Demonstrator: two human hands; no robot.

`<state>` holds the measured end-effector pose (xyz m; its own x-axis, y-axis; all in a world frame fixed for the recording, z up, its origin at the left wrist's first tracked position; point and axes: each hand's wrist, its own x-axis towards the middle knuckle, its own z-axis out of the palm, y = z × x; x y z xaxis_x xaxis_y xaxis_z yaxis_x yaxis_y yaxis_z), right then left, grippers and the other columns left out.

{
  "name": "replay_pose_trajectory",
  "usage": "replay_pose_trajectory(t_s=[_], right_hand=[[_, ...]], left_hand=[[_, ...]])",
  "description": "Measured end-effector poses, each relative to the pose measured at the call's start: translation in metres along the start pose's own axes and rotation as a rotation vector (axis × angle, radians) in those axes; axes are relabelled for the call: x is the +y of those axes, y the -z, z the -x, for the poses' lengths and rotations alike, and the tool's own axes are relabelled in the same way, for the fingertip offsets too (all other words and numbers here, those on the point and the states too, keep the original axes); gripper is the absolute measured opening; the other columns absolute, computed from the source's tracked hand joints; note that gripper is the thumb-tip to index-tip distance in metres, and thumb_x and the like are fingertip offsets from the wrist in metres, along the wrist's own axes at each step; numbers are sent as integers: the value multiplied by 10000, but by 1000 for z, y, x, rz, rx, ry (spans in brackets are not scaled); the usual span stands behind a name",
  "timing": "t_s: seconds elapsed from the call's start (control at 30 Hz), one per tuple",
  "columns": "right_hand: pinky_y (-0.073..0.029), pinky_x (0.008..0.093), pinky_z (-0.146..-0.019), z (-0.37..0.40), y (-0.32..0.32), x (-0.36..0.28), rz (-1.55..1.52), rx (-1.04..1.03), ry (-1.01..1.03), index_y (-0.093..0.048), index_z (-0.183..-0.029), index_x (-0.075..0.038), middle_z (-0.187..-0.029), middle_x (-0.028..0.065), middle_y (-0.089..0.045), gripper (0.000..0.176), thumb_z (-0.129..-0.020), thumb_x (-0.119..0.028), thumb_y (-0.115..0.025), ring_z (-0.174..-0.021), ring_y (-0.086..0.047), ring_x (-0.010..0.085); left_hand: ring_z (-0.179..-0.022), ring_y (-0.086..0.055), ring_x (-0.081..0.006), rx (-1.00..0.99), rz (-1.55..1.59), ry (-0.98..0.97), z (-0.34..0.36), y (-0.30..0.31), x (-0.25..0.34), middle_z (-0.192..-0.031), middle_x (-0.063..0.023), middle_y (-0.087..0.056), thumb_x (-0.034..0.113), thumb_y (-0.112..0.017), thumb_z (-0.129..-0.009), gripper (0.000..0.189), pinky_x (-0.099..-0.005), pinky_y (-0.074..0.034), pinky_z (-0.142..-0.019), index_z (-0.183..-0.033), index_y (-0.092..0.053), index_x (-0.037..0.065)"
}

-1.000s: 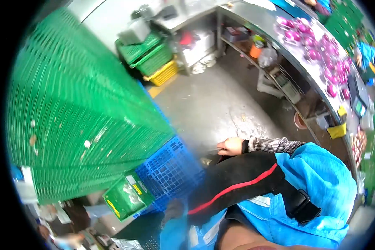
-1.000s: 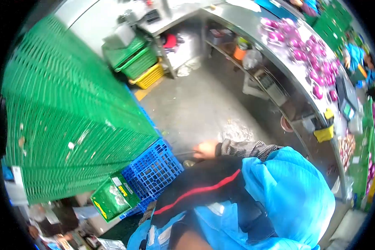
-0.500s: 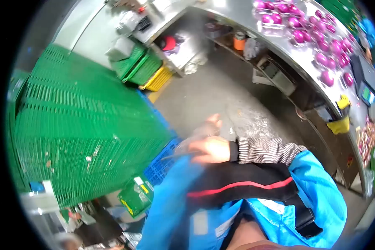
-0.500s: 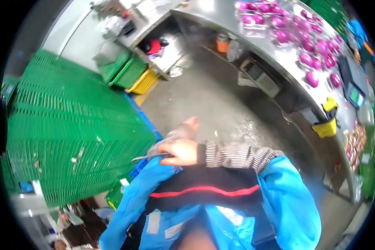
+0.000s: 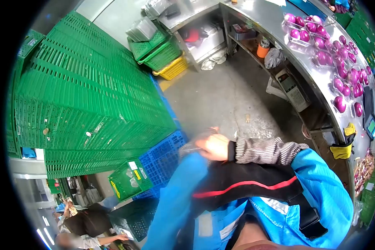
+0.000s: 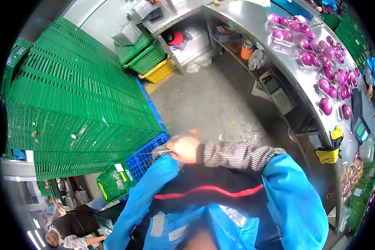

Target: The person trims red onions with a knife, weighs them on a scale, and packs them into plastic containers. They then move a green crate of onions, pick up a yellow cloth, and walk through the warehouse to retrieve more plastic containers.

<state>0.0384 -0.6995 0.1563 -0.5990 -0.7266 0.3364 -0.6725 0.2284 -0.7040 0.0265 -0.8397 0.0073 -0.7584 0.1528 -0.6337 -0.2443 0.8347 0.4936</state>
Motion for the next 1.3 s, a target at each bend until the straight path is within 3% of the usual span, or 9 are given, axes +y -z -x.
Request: replay_pose_trajectory(t_s=[0.33, 0.5, 0.67, 0.83, 0.87, 0.93, 1.03, 1.1, 1.3], right_hand=[[-439, 488, -617, -53, 37, -122, -577, -259, 290, -521, -892, -76, -761, 165, -599, 156, -854, -204, -601, -727, -594, 383], [-472, 454, -665, -31, 19, -88, -602, -366, 153, -519, -999, -63, -815, 186, -596, 195, -903, -226, -568, -762, -594, 386], [-470, 421, -676, -29, 17, -109, -851, -281, 130, -520, -963, -22, -822, 180, -585, 192, -895, -195, -571, -784, -602, 353], [-474, 401, -596, -48, 11, -129, -667, -99, 166, -561, -852, -32, -720, 152, -598, 178, -845, -197, -628, -670, -601, 316], [-477, 415, -605, -49, 6, -126, -602, -46, 101, -567, -856, -38, -723, 156, -603, 185, -848, -213, -625, -678, -604, 331], [-484, 441, -624, -43, -9, -108, -472, 67, -42, -580, -864, -48, -729, 164, -614, 201, -854, -246, -619, -695, -611, 359], [-492, 493, -656, -19, -19, -62, -249, 180, -338, -607, -905, -85, -740, 174, -638, 243, -859, -322, -582, -705, -627, 388], [-509, 492, -713, 13, -30, -32, -80, 213, -630, -614, -962, -98, -813, 177, -658, 257, -848, -324, -567, -787, -640, 387], [-517, 478, -780, 183, -106, 8, 126, 3, -1443, -659, -930, -84, -883, 179, -679, 225, -820, -255, -562, -839, -665, 366]], left_hand=[[-1024, -645, -314, 207, -426, -59, -53, 68, -100, -1105, -148, -674, 261, -663, -809, 485, -438, -522, -833, -1239, -560, 61], [-581, -576, -179, 508, 790, 165, -51, 175, -152, -762, -36, -596, 267, -623, -893, 285, -328, -441, -449, -1110, -562, 92], [-674, -617, -176, 792, 1584, 276, -67, 246, -166, -780, -51, -627, 297, -501, -982, 254, -321, -551, -603, -1016, -558, 52], [-596, -585, -173, 159, 1392, -69, -155, 187, -164, -738, -50, -613, 258, -509, -949, 177, -344, -517, -528, -973, -556, 90], [-578, -575, -176, -173, 1328, -280, -180, 164, -177, -735, -49, -611, 241, -532, -922, 163, -349, -504, -511, -975, -568, 91], [-746, -627, -241, 554, 206, -408, -157, 56, -124, -836, -75, -652, 219, -614, -826, 313, -393, -525, -711, -1091, -605, 53], [-733, -581, -153, 115, 230, -323, -85, -53, -101, -835, -48, -630, 160, -614, -844, 300, -339, -500, -687, -1135, -598, 85], [-823, -631, -206, 306, -506, -1006, -103, -123, -172, -917, -80, -668, 210, -612, -866, 353, -377, -511, -755, -1184, -578, 60], [-924, -669, -266, -180, 164, -327, -74, -144, -287, -1004, -138, -696, 219, -640, -853, 351, -376, -524, -825, -1121, -598, -4]])
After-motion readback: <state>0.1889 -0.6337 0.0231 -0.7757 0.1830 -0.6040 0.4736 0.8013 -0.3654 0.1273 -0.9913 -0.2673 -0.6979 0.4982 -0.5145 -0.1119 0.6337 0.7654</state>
